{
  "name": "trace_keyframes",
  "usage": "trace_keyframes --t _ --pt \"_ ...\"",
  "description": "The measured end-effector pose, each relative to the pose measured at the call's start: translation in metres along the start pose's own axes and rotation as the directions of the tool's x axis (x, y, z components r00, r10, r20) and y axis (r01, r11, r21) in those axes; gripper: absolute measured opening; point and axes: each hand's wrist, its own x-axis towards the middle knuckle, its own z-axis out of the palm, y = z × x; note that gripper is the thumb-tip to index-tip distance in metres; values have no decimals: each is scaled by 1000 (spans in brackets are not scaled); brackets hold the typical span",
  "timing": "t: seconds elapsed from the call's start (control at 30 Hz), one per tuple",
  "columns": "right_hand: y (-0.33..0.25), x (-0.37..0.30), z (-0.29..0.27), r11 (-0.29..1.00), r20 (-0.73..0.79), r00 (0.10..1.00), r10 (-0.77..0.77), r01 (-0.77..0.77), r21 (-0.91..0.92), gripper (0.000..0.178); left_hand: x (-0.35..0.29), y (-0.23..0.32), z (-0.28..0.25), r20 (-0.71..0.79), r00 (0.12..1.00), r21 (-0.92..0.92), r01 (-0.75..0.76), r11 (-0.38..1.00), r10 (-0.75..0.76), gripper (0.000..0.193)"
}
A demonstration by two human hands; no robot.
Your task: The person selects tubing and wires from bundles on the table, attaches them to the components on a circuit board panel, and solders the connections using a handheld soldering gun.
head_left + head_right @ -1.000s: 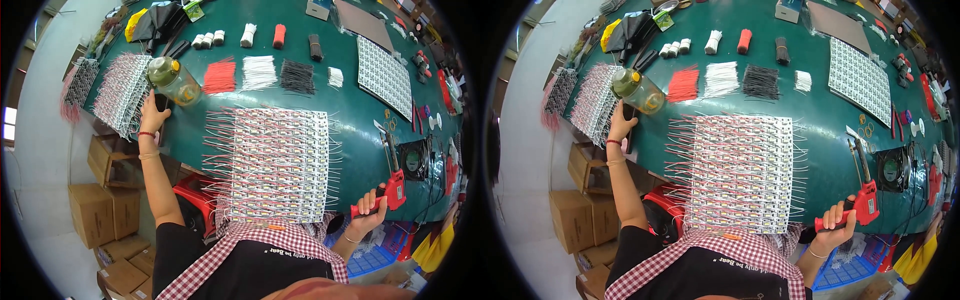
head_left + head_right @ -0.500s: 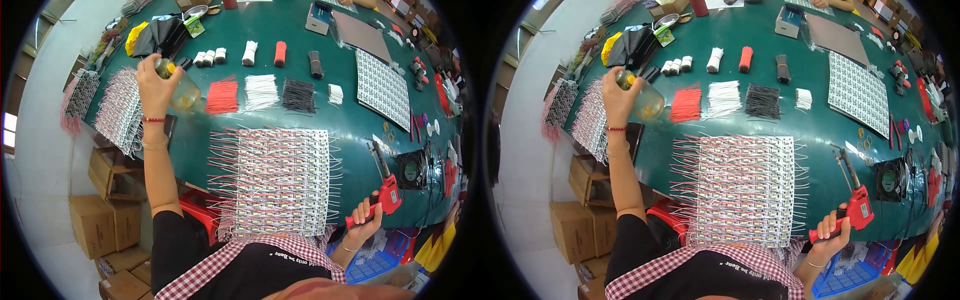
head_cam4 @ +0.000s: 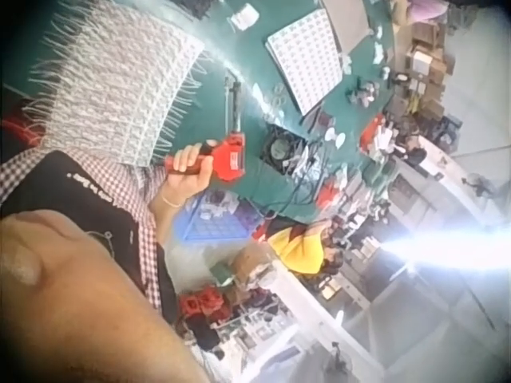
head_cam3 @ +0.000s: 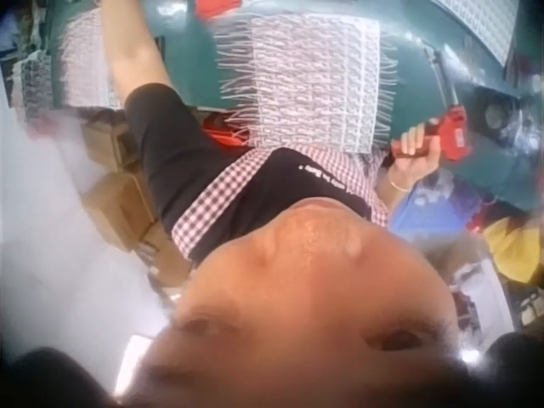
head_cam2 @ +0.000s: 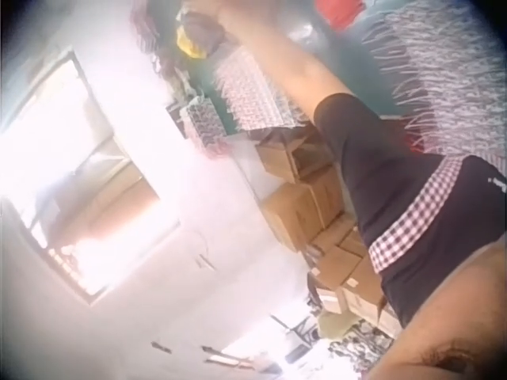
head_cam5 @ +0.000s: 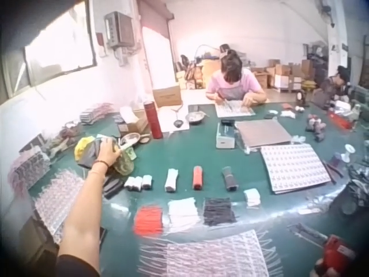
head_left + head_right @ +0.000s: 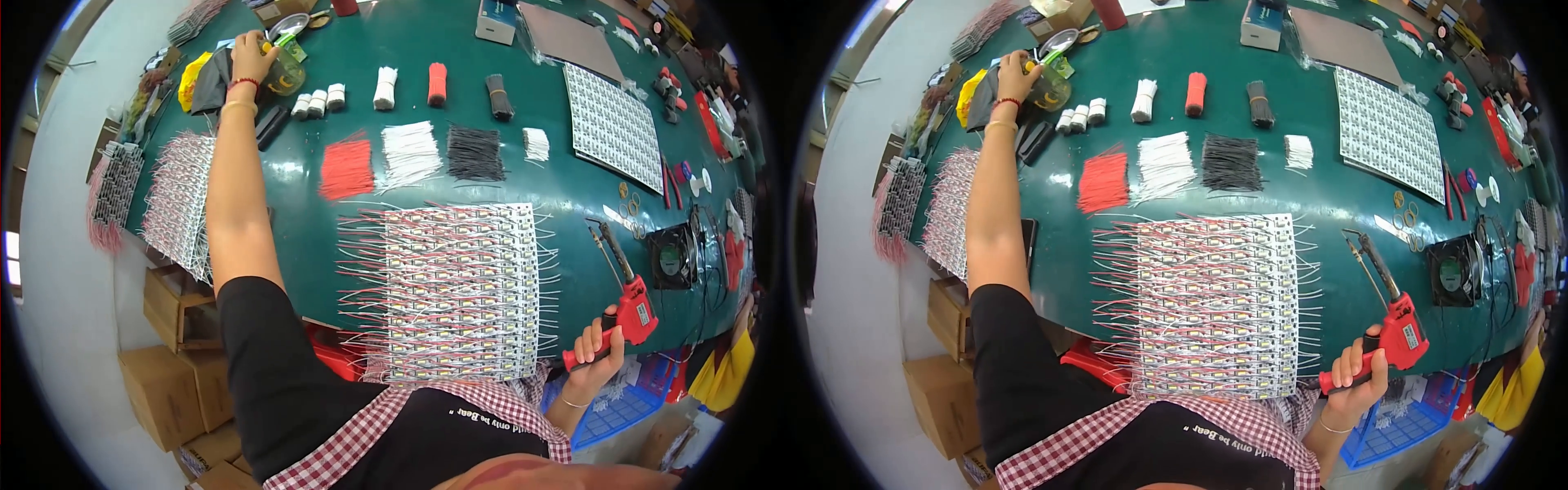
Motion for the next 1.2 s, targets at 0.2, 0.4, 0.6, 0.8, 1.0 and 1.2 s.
trace_keyframes --t 0.2,0.4,0.6,0.8,1.0,1.2 --pt "-3 -5 -5 1000 -45 999 10 -10 0 35 21 23 11 131 990 202 25 979 -53 54" --pt "-7 -5 -4 997 60 997 44 -47 55 41 -43 159 -59 14 1000 273 4 962 -8 71" --pt "-2 3 -14 996 13 996 88 -88 19 43 -281 343 -156 403 334 -678 -517 523 852 66" --pt "6 31 1 973 132 966 224 -229 26 46 -358 380 -203 386 249 -772 -440 459 888 83" --pt "21 40 4 969 158 956 246 -249 -4 46 -321 371 -194 347 347 -778 -411 474 871 66" --pt "31 39 -15 954 145 949 279 -291 70 44 -201 279 -112 297 864 -485 -230 844 406 6"
